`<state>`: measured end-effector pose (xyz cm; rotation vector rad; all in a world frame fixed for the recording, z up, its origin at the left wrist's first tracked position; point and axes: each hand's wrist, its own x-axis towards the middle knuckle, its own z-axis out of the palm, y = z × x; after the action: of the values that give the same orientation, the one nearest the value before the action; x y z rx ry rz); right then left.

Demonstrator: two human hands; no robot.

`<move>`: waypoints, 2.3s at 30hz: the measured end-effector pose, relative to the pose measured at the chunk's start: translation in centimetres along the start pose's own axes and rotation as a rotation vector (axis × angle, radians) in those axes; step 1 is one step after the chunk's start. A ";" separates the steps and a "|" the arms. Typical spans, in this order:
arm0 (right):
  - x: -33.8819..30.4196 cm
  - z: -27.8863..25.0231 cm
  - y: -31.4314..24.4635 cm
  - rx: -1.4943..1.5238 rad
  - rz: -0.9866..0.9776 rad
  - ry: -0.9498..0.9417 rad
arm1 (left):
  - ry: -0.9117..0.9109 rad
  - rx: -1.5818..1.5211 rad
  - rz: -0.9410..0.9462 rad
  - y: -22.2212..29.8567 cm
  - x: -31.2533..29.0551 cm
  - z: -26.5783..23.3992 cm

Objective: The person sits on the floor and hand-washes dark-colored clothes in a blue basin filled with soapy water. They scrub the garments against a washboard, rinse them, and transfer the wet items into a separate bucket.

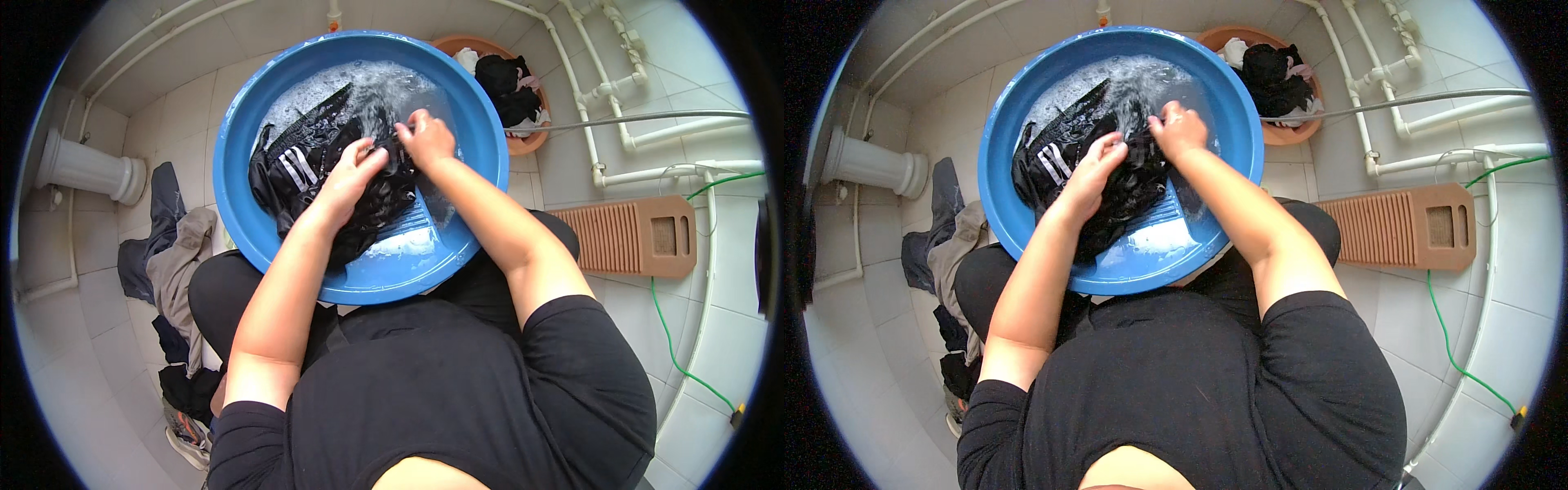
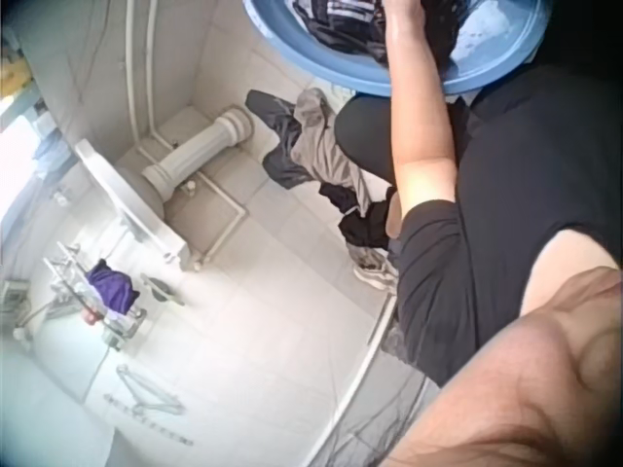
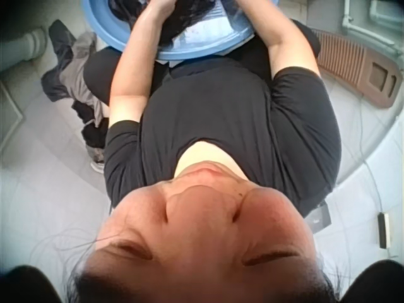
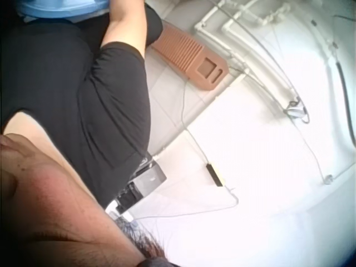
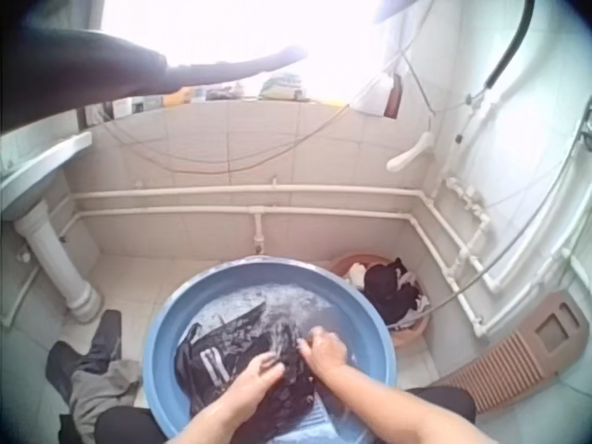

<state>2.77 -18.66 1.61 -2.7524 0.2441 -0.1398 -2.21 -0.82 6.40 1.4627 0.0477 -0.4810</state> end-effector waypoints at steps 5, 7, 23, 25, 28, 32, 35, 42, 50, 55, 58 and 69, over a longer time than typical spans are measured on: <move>-0.4 0.0 2.7 -0.241 -0.230 -0.279 | -0.114 1.143 0.191 3.4 -2.1 -4.4; 0.6 -1.0 1.7 -0.296 -0.079 -0.592 | -0.187 1.427 0.035 3.7 -3.2 -5.1; -7.4 -6.0 -8.5 0.637 -0.728 -0.020 | -0.103 -1.131 -0.182 -2.5 -0.6 -3.8; -9.2 -5.9 -10.0 0.574 -0.896 0.132 | 0.011 -1.032 -0.021 -7.8 1.6 -4.4; -10.6 -4.2 -10.8 0.579 -0.879 0.154 | 0.163 -0.954 -0.124 -5.1 0.8 -2.9; -8.9 -2.2 -10.3 0.580 -0.867 0.190 | 0.230 -0.905 -0.180 -3.7 -0.1 -2.0; -8.1 -1.9 -10.4 0.516 -0.793 0.202 | 0.277 -0.881 -0.233 -4.0 -0.1 -2.2; -1.1 -0.1 -4.6 0.390 0.028 0.140 | -0.050 -0.900 -0.414 -2.3 -0.1 -2.0; -1.3 -0.5 2.3 -0.082 -0.312 -0.485 | 0.206 -0.837 -0.104 -2.0 0.3 -0.6; 0.9 0.1 3.1 0.019 0.043 -0.469 | 0.434 -0.713 -0.177 -2.1 0.4 -0.8; -0.1 0.8 1.6 0.405 -0.376 -0.054 | 0.158 -0.820 -0.028 -1.8 -0.1 -0.8; -7.8 -2.6 -9.6 0.577 -0.741 0.123 | -0.068 -0.877 0.125 -6.0 0.5 -2.2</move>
<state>-3.78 -9.37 7.11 -2.1256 -0.6888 -0.4844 -3.28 0.95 0.32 0.5848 0.0977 -0.3375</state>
